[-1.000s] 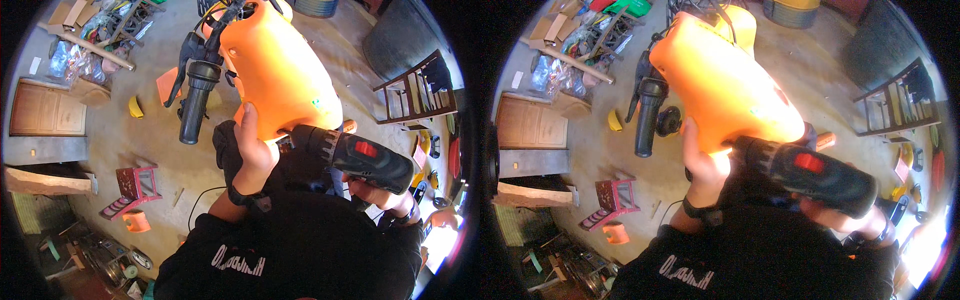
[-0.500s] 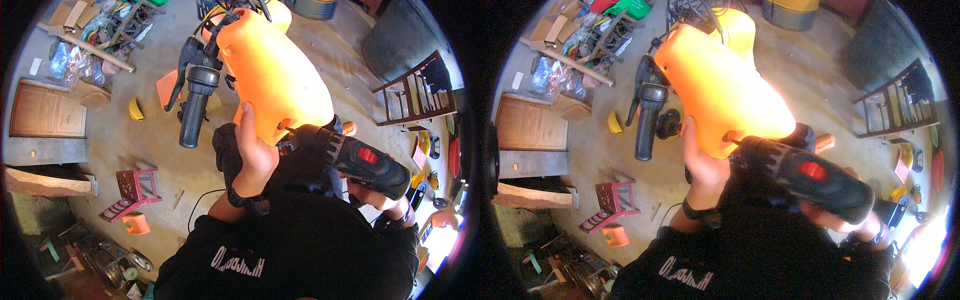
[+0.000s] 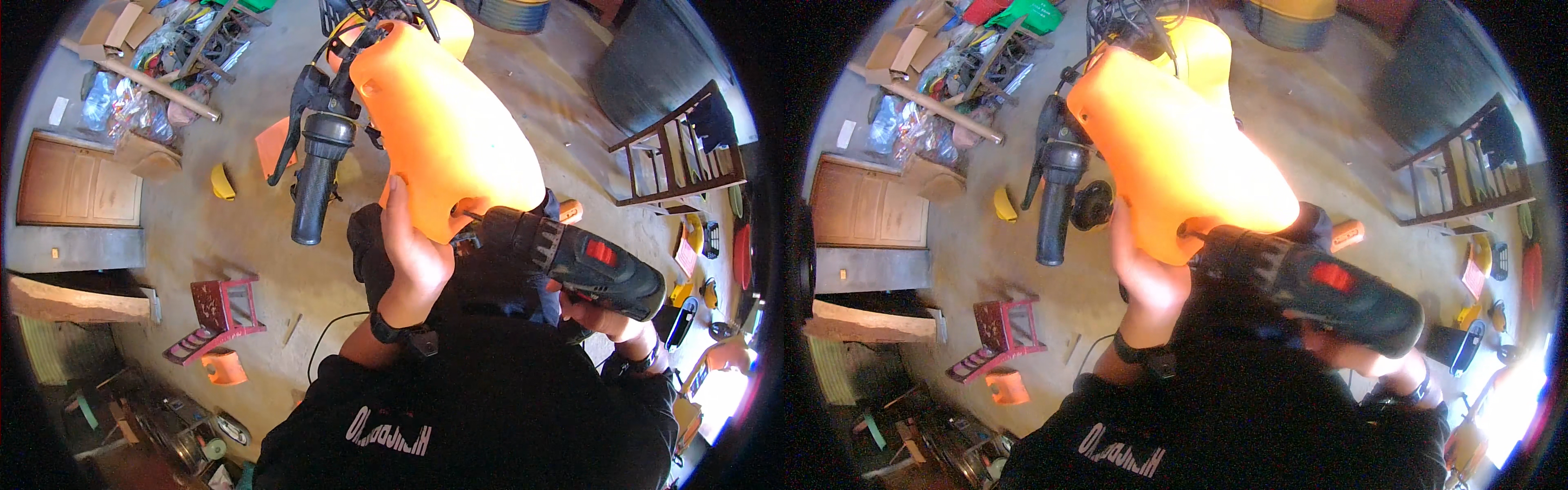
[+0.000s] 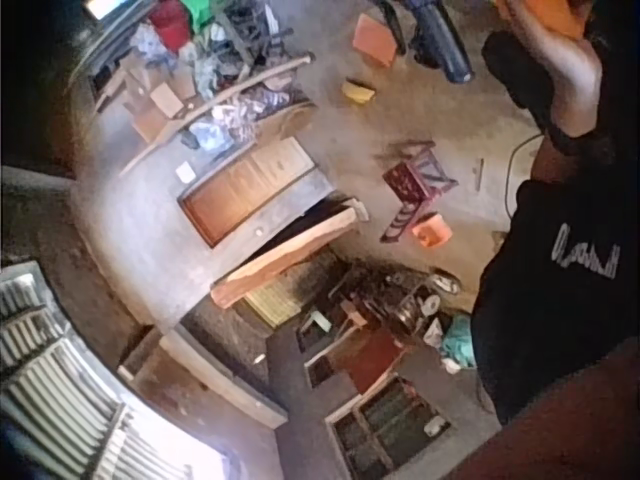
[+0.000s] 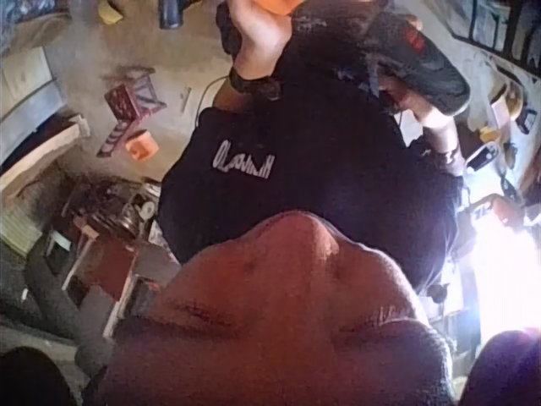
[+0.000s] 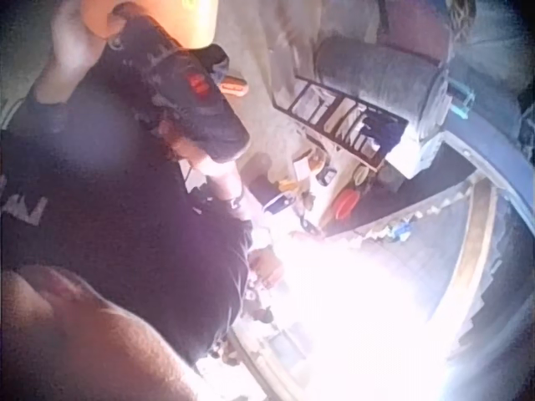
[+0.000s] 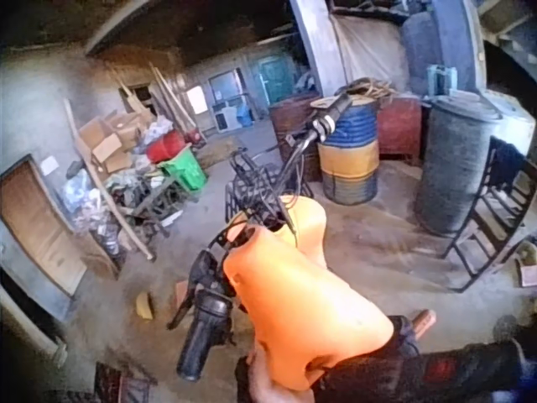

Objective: Removing and adjusting the fairing components of a motorcycle using a power drill.

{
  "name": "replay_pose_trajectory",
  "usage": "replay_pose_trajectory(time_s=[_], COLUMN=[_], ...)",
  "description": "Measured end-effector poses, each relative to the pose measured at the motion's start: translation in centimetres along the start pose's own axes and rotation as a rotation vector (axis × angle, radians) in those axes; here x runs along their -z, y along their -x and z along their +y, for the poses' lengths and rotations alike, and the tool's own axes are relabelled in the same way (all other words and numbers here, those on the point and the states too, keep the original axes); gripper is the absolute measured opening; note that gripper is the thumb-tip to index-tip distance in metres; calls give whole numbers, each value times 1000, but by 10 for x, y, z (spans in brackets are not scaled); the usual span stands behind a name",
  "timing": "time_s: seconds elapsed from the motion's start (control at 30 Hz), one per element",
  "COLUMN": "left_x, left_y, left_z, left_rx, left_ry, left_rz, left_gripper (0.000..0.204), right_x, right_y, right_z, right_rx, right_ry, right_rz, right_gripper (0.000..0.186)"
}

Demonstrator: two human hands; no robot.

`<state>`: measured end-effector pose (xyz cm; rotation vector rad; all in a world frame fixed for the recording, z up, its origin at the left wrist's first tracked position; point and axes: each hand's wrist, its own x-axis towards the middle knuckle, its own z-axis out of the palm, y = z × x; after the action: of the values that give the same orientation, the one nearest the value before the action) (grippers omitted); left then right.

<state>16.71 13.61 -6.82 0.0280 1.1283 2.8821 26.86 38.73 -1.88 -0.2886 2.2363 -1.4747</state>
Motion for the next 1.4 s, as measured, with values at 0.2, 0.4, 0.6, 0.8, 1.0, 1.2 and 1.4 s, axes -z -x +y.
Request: replay_pose_trajectory(time_s=[0.2, 0.4, 0.6, 0.8, 1.0, 1.2, 1.4], left_x=[-5, -4, -1, 4, 6, 6, 0], left_y=[2, 1, 1, -1, -6, -8, -7], left_z=[-2, -2, -3, -11, -12, -12, -5], left_rx=[-69, -65, -70, -78, -120, -117, -119], left_ry=[-22, -12, -120, -90, -41, -42, -68], left_rz=[52, 98, -7, 71, 5, 28, 10], left_gripper=[50, 48, 45, 44, 46, 45, 44], right_x=[-6, -3, 8, 12, 16, 12, 10], right_y=[-7, -16, -12, -23, -8, -15, -13], right_z=[1, -2, -11, -37, -10, -4, -5], right_rx=[-112, 230, 62, 234, 57, 434, 370], right_ry=[-263, 70, 219, 324, 28, 420, 480], right_rz=[67, 37, 33, 34, 16, 181, 190], right_gripper=[39, 39, 53, 62, 43, 24, 24])
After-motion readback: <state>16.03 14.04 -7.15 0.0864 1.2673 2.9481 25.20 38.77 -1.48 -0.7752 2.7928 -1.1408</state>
